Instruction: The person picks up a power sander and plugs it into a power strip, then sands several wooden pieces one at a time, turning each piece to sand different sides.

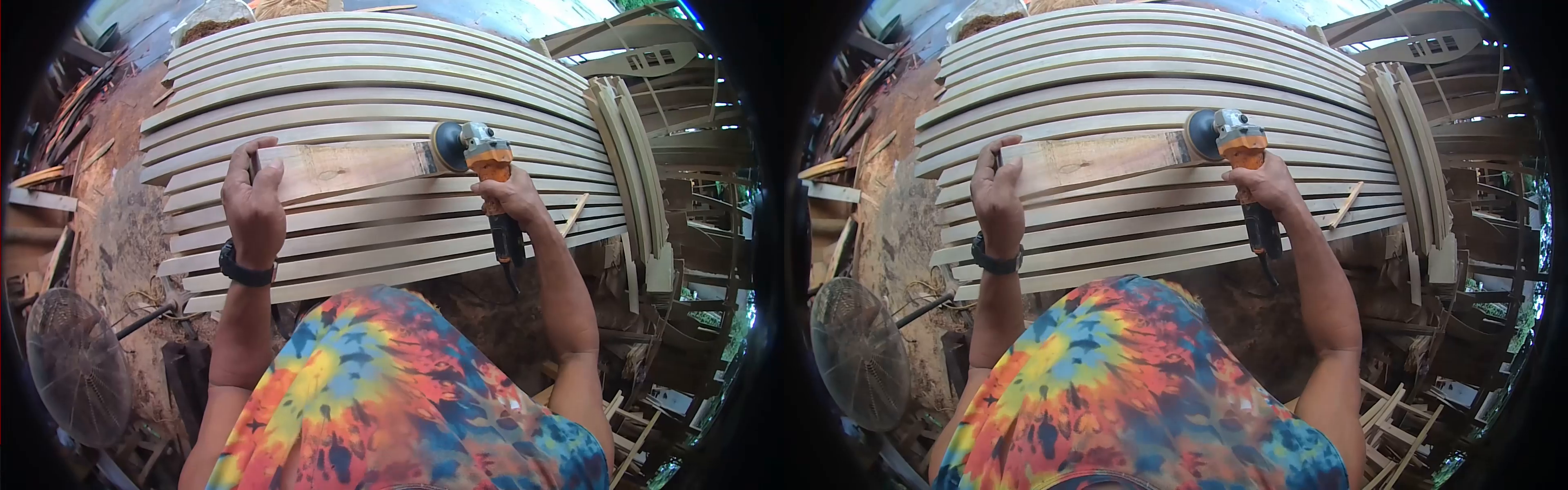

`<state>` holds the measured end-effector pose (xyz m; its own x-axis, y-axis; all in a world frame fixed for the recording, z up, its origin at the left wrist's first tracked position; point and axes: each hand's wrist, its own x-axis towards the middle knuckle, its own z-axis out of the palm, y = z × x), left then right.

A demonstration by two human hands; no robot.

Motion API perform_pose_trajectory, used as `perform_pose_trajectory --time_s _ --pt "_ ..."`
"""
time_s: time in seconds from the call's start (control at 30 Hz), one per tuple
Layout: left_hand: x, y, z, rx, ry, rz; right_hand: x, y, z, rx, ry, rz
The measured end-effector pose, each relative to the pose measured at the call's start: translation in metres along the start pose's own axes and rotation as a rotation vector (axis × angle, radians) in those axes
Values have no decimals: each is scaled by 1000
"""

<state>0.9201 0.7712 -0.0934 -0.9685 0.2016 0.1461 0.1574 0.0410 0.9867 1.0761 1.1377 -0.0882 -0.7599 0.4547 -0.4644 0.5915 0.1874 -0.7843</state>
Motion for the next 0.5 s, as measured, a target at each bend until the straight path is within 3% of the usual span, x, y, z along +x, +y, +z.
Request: perform_pose_trajectory --time_s 0.17,0.23,0.33,0.5 --pt "6 8 10 87 62 45 -4 -6 1 -3 -2 19" --pt "11 3 15 70 119 164 -6 -7 3 -9 -8 31" --pt "11 13 14 140 89 71 -9 -12 5 -38 -10 45" --pt "15 9 15 144 89 118 -8 -11 6 -67 0 33"
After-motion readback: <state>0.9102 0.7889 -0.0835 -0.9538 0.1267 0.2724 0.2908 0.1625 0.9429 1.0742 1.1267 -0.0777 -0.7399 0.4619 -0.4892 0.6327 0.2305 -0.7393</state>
